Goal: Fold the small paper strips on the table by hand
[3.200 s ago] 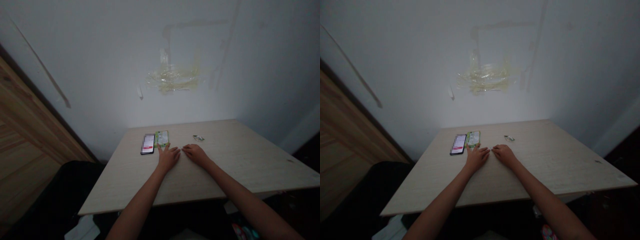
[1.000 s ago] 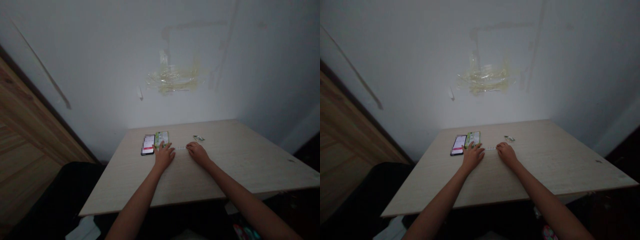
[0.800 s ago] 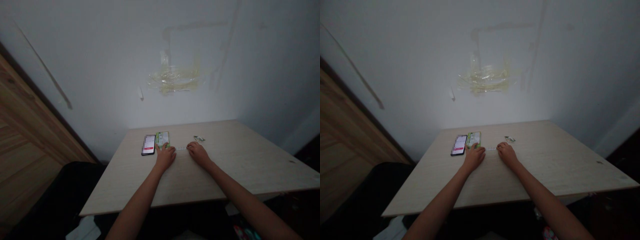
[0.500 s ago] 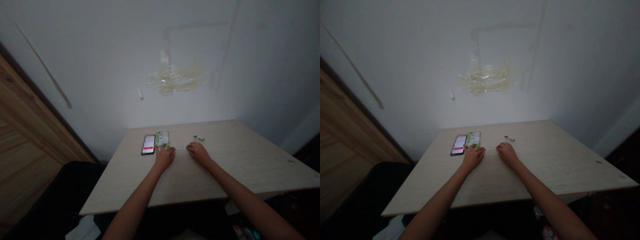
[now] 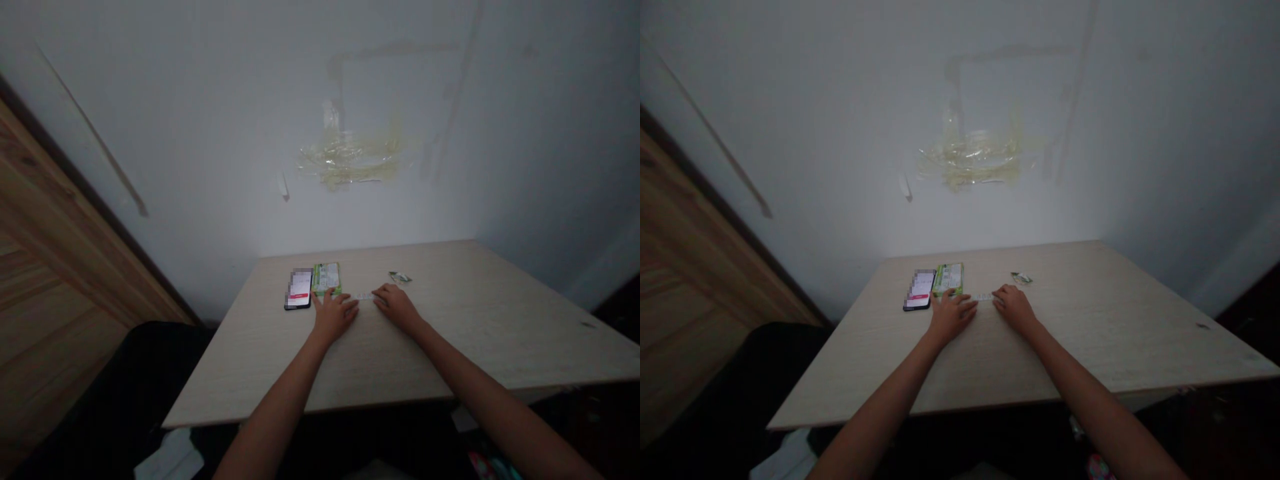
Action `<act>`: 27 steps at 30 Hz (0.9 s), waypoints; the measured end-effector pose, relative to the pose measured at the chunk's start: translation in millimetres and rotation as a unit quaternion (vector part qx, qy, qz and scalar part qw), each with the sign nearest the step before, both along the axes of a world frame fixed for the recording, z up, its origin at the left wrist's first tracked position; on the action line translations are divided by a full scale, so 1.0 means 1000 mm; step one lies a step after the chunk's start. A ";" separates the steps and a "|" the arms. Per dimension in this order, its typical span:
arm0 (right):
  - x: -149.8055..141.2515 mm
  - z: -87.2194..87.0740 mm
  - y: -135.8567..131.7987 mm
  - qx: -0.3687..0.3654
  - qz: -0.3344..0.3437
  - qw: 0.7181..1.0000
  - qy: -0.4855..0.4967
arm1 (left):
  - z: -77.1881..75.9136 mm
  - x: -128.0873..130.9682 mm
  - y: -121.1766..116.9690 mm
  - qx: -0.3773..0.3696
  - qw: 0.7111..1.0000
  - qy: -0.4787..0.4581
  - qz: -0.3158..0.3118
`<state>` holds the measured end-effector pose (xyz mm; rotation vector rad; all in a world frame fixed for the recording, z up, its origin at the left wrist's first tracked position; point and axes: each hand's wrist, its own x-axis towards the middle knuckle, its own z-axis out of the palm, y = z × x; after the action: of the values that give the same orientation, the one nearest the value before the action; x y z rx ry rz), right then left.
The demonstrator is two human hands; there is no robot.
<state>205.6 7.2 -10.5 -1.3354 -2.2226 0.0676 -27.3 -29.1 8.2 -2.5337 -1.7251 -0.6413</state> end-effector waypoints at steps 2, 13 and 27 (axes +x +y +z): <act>-0.001 -0.001 0.003 -0.003 -0.001 1.000 0.004 | -0.001 0.001 0.001 0.006 1.000 -0.004 0.003; 0.002 0.004 0.012 -0.047 0.036 0.996 0.063 | 0.009 0.012 0.012 -0.017 1.000 -0.002 0.010; 0.006 0.019 0.025 -0.087 0.078 0.982 0.146 | 0.015 0.028 0.035 -0.142 0.975 -0.165 0.036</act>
<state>211.9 32.0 8.1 -1.1500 -2.1010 0.4944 0.8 5.7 23.0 -2.6498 -2.1456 -0.9160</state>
